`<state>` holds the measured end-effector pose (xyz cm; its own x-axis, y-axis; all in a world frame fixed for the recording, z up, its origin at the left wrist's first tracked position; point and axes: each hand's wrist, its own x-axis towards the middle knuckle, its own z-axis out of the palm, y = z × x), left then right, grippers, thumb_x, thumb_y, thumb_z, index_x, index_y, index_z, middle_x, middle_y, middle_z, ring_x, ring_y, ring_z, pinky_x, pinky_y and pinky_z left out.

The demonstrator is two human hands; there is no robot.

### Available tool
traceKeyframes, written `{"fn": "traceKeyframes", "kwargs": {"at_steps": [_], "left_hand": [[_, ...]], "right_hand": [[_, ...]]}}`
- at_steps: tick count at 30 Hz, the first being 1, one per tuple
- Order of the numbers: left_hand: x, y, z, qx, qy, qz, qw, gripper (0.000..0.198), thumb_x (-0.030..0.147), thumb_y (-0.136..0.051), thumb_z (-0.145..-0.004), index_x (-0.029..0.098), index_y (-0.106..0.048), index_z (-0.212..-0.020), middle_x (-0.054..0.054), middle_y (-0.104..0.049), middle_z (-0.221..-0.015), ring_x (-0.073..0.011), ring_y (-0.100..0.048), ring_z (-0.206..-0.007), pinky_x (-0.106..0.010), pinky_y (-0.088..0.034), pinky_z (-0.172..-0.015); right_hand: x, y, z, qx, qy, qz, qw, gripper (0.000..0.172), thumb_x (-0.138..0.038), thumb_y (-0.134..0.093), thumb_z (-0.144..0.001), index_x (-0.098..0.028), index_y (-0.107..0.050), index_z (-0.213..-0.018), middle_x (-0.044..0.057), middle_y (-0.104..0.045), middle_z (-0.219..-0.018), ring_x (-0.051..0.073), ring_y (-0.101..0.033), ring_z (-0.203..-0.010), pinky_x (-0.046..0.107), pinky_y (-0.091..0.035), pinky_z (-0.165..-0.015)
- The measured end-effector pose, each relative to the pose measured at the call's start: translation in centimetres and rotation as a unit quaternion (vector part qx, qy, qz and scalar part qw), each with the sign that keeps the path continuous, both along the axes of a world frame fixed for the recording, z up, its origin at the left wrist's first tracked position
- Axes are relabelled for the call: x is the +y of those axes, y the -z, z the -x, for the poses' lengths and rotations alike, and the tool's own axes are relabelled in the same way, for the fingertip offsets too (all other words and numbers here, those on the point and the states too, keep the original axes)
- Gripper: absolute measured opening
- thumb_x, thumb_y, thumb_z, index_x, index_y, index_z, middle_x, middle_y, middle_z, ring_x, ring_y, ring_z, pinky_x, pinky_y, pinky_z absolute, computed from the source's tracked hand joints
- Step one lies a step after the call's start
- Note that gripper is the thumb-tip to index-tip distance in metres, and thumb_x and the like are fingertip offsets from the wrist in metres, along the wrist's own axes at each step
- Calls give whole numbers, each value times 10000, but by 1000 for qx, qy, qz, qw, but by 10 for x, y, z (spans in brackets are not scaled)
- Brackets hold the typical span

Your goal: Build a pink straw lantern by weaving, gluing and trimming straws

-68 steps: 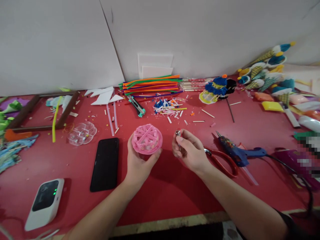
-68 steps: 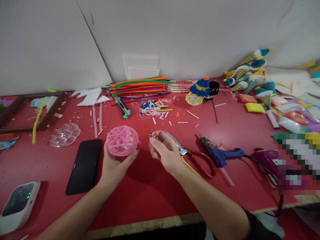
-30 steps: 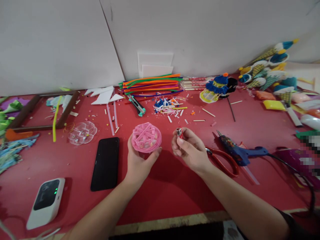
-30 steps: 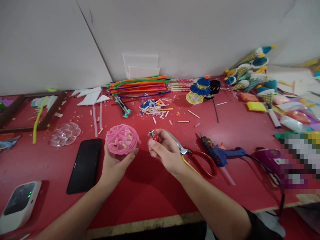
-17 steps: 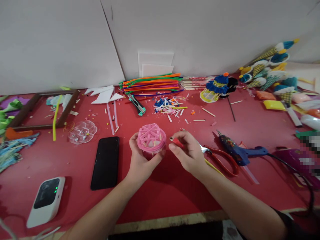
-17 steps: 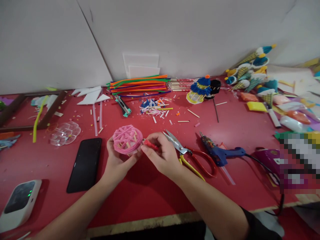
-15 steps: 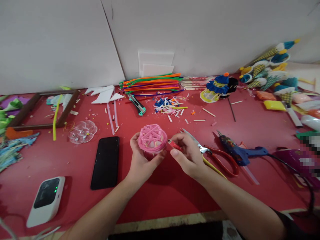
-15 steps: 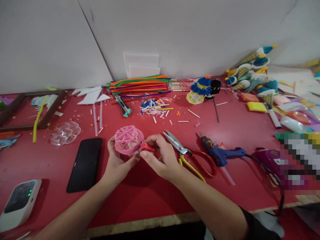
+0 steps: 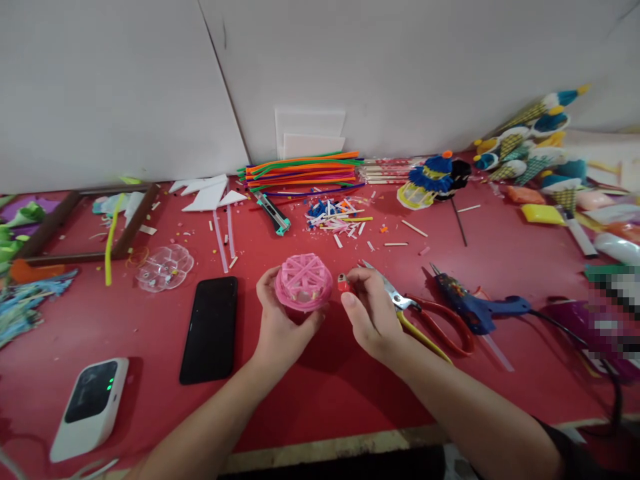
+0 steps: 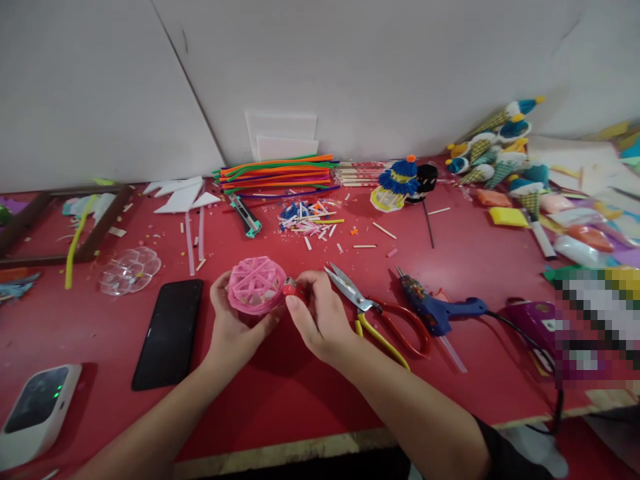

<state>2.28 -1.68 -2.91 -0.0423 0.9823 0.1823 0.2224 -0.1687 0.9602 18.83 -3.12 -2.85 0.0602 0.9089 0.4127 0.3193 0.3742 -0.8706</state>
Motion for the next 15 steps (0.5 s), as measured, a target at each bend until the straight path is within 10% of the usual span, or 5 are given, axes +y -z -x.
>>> {"fn": "traceKeyframes", "kwargs": {"at_steps": [15], "left_hand": [[-3,0,-2,-31,49,-49,997,779,200,-791,-640,282,-341,-1270,-88,-559,-1261,-242,-659,-1142,-429,-538,-991]], "right_hand": [[0,-24,-3,-47,-11,-56,997,166,-311,-631,-795,-257,-478,-833,-61,-549,-593,101,-460,-459,246,-356,-435]]}}
